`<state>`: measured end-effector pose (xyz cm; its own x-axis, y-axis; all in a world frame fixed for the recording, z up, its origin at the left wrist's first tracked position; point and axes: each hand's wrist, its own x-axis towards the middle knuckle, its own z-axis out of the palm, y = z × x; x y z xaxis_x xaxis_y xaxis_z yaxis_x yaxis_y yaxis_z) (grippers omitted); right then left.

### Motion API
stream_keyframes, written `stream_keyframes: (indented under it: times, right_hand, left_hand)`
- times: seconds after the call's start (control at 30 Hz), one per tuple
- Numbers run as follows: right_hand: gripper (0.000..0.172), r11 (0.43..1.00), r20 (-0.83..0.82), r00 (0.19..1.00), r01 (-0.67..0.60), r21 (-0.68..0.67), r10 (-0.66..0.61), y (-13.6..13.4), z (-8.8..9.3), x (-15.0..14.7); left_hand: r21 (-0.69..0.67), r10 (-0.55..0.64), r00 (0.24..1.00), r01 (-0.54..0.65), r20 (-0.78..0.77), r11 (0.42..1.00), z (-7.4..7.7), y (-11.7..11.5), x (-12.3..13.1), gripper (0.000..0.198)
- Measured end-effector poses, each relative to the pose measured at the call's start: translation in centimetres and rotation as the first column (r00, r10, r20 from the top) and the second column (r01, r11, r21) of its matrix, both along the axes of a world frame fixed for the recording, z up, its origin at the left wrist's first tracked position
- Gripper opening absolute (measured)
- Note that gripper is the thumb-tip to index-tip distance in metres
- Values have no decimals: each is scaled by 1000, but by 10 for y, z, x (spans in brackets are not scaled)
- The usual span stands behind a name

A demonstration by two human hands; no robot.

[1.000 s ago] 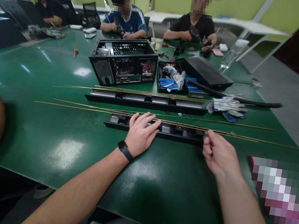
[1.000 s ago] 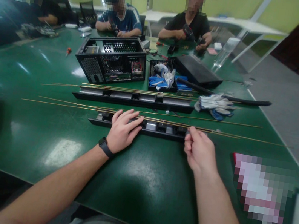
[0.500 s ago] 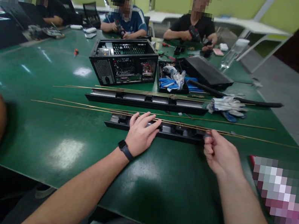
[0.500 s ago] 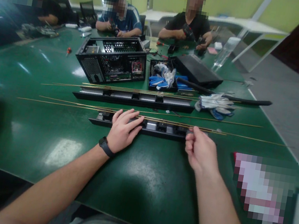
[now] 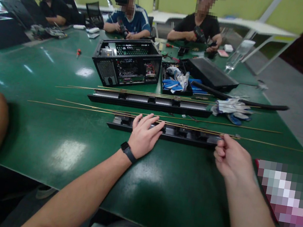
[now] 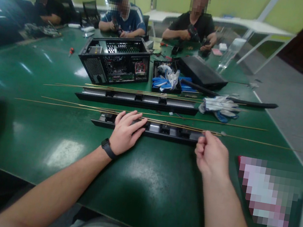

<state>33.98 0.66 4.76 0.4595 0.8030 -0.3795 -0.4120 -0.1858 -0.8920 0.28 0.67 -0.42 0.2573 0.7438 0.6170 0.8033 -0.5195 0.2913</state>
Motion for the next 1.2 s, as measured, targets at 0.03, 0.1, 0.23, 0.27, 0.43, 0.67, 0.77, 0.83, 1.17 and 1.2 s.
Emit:
stream_keyframes:
  times: [0.03, 0.1, 0.23, 0.27, 0.43, 0.67, 0.77, 0.83, 1.17, 1.2]
  right_hand:
    - [39, 1000, -2, 1000, -5, -1, 5, 0, 0, 0]
    - [37, 999, -9, 999, -50, 1, 50, -1, 0, -2]
    - [34, 996, -20, 995, -95, 0, 95, -3, 1, -7]
    - [34, 998, -18, 997, -69, -4, 69, -3, 1, -6]
    - [43, 999, 10, 1000, -28, 24, 28, -2, -2, -3]
    - [34, 1000, -6, 1000, -24, -17, 24, -2, 2, -7]
    - [33, 1000, 9, 1000, -7, -11, 7, -2, 4, -8]
    - [32, 999, 17, 999, -51, -3, 51, -3, 5, -10]
    - [42, 997, 58, 996, -73, 14, 72, -4, 2, -13]
    - [44, 995, 61, 994, -94, 15, 93, -4, 2, -13]
  left_hand:
    - [-5, 2, 1000, -2, -1, 1000, 0, 0, 0, 38]
    - [-13, 6, 1000, -6, -1, 1000, 1, 0, 0, 38]
    - [-6, 5, 1000, -5, 0, 1000, 1, 0, 0, 38]
    - [-2, 5, 1000, -5, 2, 1000, 1, -1, 0, 38]
    - [-16, 9, 1000, -9, 13, 1000, 0, -1, 0, 40]
    - [-41, 14, 1000, -14, 1, 999, 2, -1, 0, 40]
    - [-37, 16, 1000, -16, -3, 999, 2, -1, 0, 40]
    - [-20, 13, 1000, -13, 1, 1000, 2, -1, 1, 39]
    - [-5, 7, 1000, -7, 21, 1000, 1, -2, 1, 38]
    - [-6, 7, 1000, -7, 22, 1000, 1, -2, 1, 39]
